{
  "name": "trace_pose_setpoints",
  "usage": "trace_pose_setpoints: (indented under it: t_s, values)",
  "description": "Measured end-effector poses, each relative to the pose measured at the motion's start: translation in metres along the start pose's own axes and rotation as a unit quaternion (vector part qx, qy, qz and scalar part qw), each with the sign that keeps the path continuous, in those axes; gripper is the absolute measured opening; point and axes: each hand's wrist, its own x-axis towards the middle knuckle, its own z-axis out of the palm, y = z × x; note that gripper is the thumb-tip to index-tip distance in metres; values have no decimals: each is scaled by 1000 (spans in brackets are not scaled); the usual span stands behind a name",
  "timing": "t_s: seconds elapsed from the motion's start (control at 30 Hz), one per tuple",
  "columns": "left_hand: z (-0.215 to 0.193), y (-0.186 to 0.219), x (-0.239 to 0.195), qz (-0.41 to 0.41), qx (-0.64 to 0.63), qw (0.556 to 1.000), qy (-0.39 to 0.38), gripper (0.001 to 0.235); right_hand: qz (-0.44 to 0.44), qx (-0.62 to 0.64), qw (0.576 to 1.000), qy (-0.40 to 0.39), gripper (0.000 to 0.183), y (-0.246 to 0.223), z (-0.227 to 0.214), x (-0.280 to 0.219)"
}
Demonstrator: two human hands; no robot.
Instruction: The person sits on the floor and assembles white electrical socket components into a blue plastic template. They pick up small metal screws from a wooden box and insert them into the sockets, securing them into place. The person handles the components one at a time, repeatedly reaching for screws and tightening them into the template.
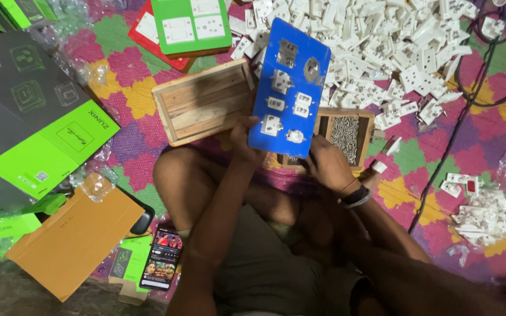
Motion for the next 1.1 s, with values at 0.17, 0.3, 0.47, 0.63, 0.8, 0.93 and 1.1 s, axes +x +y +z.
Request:
trace_pose_setpoints:
  t_s: [0.17, 0.3, 0.47, 0.63, 0.8, 0.93, 1.1]
  values:
    - [1, 18, 1, 125, 248, 960, 20, 6, 315, 393, 861, -66, 15, 15, -4, -5]
    - [-2, 31, 13, -252, -351, 893, 128, 25, 282, 561, 775, -67, 17, 48, -9, -21]
    - [-3, 43, 17, -70, -122, 987, 77, 26, 195, 832, 501, 136, 13, 107, -40, -59]
    - [-6, 35, 18, -198, -353, 912, 72, 26, 189, 839, 369, 353, 12, 131, -68, -73]
    - [-4, 24, 8, 131, 378, 913, 77, 30, 354, 397, 839, 120, 12, 64, -32, -48]
    - [9, 43, 13, -193, -264, 939, 105, 41, -38, -152, 988, -18, 23, 15, -1, -11]
    - [24, 80, 18, -134, -281, 950, 11, 56, 20, -271, 946, -178, 12, 4, 39, 14]
